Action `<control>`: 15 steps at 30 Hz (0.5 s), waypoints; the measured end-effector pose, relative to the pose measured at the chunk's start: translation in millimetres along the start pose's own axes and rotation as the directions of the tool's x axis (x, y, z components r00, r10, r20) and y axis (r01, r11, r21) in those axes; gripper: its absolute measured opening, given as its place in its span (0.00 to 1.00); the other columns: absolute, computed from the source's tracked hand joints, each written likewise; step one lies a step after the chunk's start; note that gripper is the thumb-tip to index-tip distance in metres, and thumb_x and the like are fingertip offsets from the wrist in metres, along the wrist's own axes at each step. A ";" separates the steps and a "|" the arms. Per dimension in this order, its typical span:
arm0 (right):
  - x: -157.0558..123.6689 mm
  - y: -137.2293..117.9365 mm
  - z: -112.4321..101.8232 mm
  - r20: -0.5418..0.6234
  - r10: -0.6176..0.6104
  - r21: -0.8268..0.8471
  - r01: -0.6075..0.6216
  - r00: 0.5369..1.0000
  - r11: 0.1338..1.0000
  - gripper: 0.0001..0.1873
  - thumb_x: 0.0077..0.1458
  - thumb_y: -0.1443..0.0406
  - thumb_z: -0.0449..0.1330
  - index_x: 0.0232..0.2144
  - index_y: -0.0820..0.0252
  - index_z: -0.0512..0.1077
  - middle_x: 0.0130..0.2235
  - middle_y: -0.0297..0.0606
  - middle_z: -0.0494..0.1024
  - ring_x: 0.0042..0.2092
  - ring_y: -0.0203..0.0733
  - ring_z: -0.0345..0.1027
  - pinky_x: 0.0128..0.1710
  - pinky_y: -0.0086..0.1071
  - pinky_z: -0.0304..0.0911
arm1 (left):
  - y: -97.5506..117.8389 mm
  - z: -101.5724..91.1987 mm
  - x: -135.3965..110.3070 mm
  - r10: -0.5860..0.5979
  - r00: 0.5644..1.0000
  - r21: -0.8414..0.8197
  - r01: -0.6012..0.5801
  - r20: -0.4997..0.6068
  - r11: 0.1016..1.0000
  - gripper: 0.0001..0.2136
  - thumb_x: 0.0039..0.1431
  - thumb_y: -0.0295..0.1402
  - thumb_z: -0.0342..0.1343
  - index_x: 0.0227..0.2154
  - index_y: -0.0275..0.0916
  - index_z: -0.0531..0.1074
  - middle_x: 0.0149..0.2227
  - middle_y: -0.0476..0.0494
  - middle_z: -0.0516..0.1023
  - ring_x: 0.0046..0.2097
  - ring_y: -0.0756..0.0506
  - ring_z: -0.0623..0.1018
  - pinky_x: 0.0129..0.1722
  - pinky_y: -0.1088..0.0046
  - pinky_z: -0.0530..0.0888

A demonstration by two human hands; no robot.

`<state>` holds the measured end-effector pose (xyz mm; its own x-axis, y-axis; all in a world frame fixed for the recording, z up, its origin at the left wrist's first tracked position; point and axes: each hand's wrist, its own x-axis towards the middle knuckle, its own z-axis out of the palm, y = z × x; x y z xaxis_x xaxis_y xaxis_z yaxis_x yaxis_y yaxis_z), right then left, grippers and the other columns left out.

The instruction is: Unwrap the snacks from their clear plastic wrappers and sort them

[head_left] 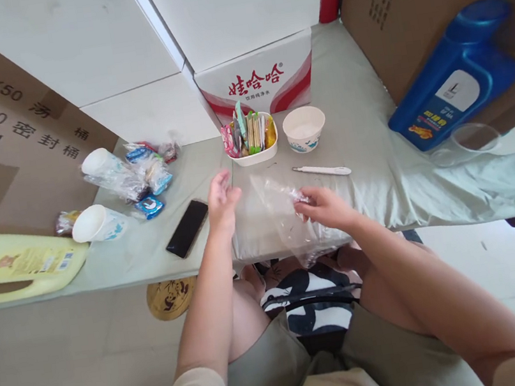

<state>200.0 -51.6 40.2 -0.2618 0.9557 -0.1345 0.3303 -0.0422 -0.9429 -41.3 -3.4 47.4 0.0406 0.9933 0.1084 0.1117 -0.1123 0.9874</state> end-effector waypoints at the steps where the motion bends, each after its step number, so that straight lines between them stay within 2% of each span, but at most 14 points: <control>1: -0.5 -1.4 1.1 -0.030 0.019 0.145 -0.015 0.999 0.989 0.11 0.55 0.56 0.59 0.27 0.56 0.67 0.25 0.32 0.77 0.25 0.36 0.71 0.27 0.29 0.64 | 0.3 3.0 -2.8 -0.095 0.995 -0.099 0.097 0.021 0.990 0.30 0.51 0.57 0.61 0.50 0.42 0.71 0.63 0.34 0.70 0.66 0.37 0.68 0.58 0.63 0.71; 2: -0.5 -2.7 2.3 -0.047 0.040 0.270 -0.026 0.998 0.962 0.13 0.54 0.53 0.61 0.29 0.56 0.67 0.27 0.33 0.78 0.25 0.35 0.71 0.25 0.29 0.64 | 0.2 8.3 -6.0 -0.197 0.974 -0.186 0.215 0.111 0.959 0.31 0.52 0.60 0.58 0.49 0.40 0.72 0.62 0.32 0.72 0.65 0.37 0.70 0.56 0.62 0.73; 4: 1.2 -4.6 4.6 -0.054 0.074 0.427 -0.044 0.996 0.903 0.18 0.51 0.50 0.63 0.32 0.56 0.66 0.28 0.32 0.78 0.24 0.35 0.72 0.24 0.28 0.66 | -0.9 23.0 -12.0 -0.347 0.863 -0.240 0.448 0.367 0.861 0.30 0.51 0.59 0.60 0.46 0.38 0.74 0.56 0.30 0.77 0.58 0.36 0.77 0.51 0.61 0.76; 5: 2.5 -4.9 5.7 -0.047 0.088 0.463 -0.056 0.995 0.885 0.18 0.50 0.50 0.64 0.33 0.56 0.66 0.27 0.32 0.78 0.24 0.35 0.72 0.24 0.28 0.66 | -1.5 30.5 -14.2 -0.391 0.805 -0.219 0.522 0.446 0.824 0.28 0.50 0.55 0.63 0.44 0.37 0.74 0.52 0.30 0.80 0.54 0.37 0.80 0.48 0.62 0.77; 6: 3.8 -4.8 6.5 -0.036 0.099 0.476 -0.070 0.994 0.876 0.18 0.50 0.50 0.64 0.34 0.56 0.66 0.26 0.31 0.77 0.24 0.35 0.72 0.23 0.28 0.67 | -2.2 36.9 -15.5 -0.426 0.768 -0.189 0.563 0.478 0.804 0.25 0.49 0.51 0.66 0.43 0.37 0.74 0.48 0.32 0.82 0.49 0.38 0.82 0.45 0.65 0.78; 7: 5.0 -4.4 6.9 -0.022 0.109 0.472 -0.086 0.994 0.878 0.17 0.51 0.52 0.64 0.36 0.56 0.67 0.25 0.30 0.77 0.24 0.36 0.73 0.23 0.28 0.67 | -2.8 41.5 -15.8 -0.455 0.758 -0.156 0.577 0.468 0.802 0.21 0.50 0.46 0.67 0.42 0.37 0.74 0.44 0.34 0.83 0.44 0.40 0.83 0.41 0.67 0.78; 8: 6.0 -3.7 6.8 0.001 0.121 0.451 -0.108 0.993 0.886 0.16 0.51 0.54 0.64 0.38 0.56 0.67 0.24 0.29 0.77 0.23 0.36 0.73 0.22 0.28 0.66 | -3.5 44.2 -15.3 -0.474 0.767 -0.121 0.571 0.433 0.812 0.19 0.52 0.43 0.67 0.41 0.37 0.74 0.41 0.37 0.84 0.40 0.43 0.84 0.37 0.70 0.77; 11: 7.0 -1.1 4.0 0.081 0.143 0.365 -0.163 0.986 0.916 0.15 0.51 0.62 0.63 0.42 0.57 0.69 0.22 0.28 0.76 0.21 0.35 0.71 0.20 0.26 0.64 | -5.9 41.8 -11.1 -0.465 0.818 0.007 0.492 0.338 0.871 0.15 0.59 0.41 0.62 0.44 0.39 0.72 0.31 0.45 0.82 0.29 0.47 0.82 0.28 0.74 0.73; 13: 6.1 0.0 0.9 0.098 0.124 0.378 -0.153 0.987 0.913 0.17 0.52 0.63 0.61 0.46 0.56 0.69 0.22 0.26 0.76 0.20 0.34 0.70 0.20 0.26 0.65 | -6.6 35.7 -9.2 -0.439 0.828 0.073 0.443 0.350 0.893 0.17 0.60 0.43 0.60 0.47 0.40 0.70 0.24 0.49 0.79 0.23 0.48 0.79 0.24 0.75 0.71; 15: 4.6 0.7 -1.9 0.087 0.078 0.441 -0.109 0.993 0.891 0.22 0.53 0.61 0.60 0.51 0.55 0.67 0.22 0.24 0.75 0.20 0.34 0.70 0.22 0.27 0.66 | -5.5 29.6 -9.5 -0.411 0.820 0.058 0.425 0.399 0.903 0.20 0.58 0.45 0.61 0.49 0.40 0.69 0.20 0.52 0.77 0.20 0.48 0.77 0.22 0.75 0.70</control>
<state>200.7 -46.7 39.6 -0.3130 0.9206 -0.2337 -0.0769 -0.2698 -0.9599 -12.9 -13.0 37.5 0.3833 0.8491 -0.3635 0.1761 0.3192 0.9312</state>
